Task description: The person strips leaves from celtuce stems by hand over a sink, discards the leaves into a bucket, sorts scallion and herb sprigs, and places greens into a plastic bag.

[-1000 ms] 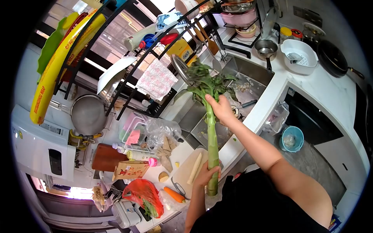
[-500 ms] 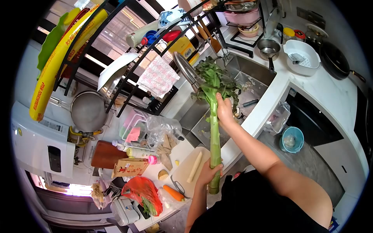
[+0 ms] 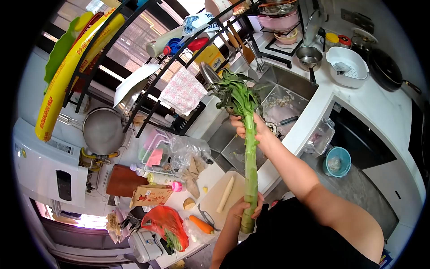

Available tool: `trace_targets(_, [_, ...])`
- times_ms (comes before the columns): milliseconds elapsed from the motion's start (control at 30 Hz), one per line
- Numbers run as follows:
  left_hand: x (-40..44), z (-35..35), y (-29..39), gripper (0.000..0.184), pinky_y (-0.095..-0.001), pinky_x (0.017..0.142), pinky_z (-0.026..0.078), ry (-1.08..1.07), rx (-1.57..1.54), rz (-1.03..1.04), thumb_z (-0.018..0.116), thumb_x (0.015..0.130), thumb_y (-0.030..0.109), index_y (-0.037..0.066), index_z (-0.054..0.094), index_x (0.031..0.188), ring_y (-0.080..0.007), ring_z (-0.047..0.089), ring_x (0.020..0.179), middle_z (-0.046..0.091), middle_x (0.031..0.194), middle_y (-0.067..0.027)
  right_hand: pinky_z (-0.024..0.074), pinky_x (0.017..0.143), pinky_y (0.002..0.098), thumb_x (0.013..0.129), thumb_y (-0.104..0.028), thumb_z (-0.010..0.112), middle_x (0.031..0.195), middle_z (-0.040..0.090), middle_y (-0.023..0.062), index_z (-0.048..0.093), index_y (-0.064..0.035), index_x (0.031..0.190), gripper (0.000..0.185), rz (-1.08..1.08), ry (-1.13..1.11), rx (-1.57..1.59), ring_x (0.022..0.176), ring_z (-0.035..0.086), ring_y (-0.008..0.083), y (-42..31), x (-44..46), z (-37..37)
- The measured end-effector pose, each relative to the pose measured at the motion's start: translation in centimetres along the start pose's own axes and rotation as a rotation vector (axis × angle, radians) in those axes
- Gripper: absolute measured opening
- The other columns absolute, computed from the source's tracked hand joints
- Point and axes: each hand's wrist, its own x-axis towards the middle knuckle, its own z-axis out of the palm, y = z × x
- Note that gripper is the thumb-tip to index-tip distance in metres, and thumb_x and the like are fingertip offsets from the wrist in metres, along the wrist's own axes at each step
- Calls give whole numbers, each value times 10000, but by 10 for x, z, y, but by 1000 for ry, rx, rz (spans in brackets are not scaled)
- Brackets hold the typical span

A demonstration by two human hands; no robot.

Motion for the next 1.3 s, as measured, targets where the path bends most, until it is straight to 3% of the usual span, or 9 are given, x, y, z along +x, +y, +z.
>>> trace_targets(67, [1, -5, -3, 577, -270, 388, 386, -46, -21, -24, 676, 679, 348, -16, 450, 1066, -171, 458, 432, 461, 622, -98, 284, 408, 202, 867, -296, 508, 659, 399, -11, 508, -23, 842, 274, -13, 110, -37, 496, 325, 71, 1, -4, 30])
trace_targets(200, [-1, -6, -6, 586, -268, 385, 386, -111, -75, -65, 684, 674, 338, -24, 450, 1070, -173, 459, 429, 463, 620, -109, 237, 405, 198, 861, -238, 504, 656, 413, -1, 473, -66, 803, 184, 26, -151, -26, 490, 304, 67, -6, -12, 31])
trace_targets(267, [-2, -5, -5, 581, -269, 384, 386, -107, -68, -68, 679, 678, 338, -24, 450, 1071, -174, 460, 429, 465, 622, -110, 303, 421, 204, 854, -234, 518, 670, 459, 0, 489, -70, 845, 167, 53, -140, 44, 513, 370, 79, -6, -16, 31])
trace_targets(300, [-2, -5, -4, 577, -270, 383, 386, -105, -59, -72, 675, 683, 338, -24, 450, 1071, -175, 462, 429, 466, 625, -111, 393, 473, 225, 840, -231, 553, 688, 519, 5, 512, -66, 912, 185, -83, 304, -214, 563, 455, 99, 1, -22, 65])
trace_targets(567, [3, -3, 1, 571, -271, 395, 392, 30, 45, 44, 653, 708, 366, -16, 442, 1077, -172, 463, 429, 475, 637, -96, 420, 417, 266, 839, -235, 558, 684, 558, 59, 550, -57, 889, 185, -445, 814, -491, 505, 529, 157, 16, -6, 30])
trace_targets(900, [7, -6, -2, 544, -270, 395, 396, -115, 10, 17, 649, 733, 360, -4, 446, 1082, -177, 467, 427, 477, 639, -97, 436, 420, 279, 860, -193, 500, 649, 550, 71, 572, -35, 831, 176, -197, 556, -402, 487, 528, 156, 14, -13, 3])
trace_targets(1067, [27, -9, 33, 550, -288, 422, 414, -61, -48, 126, 647, 736, 371, 7, 435, 1089, -185, 474, 442, 484, 660, -94, 471, 484, 334, 837, -93, 572, 708, 555, 96, 520, -5, 960, 160, -160, 707, -463, 562, 551, 166, 86, -25, -11])
trace_targets(1133, [20, -8, 42, 556, -293, 439, 423, -7, -50, 161, 644, 738, 381, 7, 426, 1087, -184, 483, 458, 488, 676, -88, 390, 418, 257, 852, -104, 575, 694, 519, 85, 482, -23, 874, 126, -213, 917, -268, 529, 523, 158, 71, -19, -9])
trace_targets(1300, [14, -19, 54, 525, -300, 466, 435, 163, 272, 97, 626, 764, 345, 5, 419, 1106, -191, 507, 484, 493, 685, -91, 266, 377, 233, 883, -248, 554, 662, 508, 47, 512, -40, 878, 212, -231, 593, -360, 461, 385, 111, 33, -23, 14])
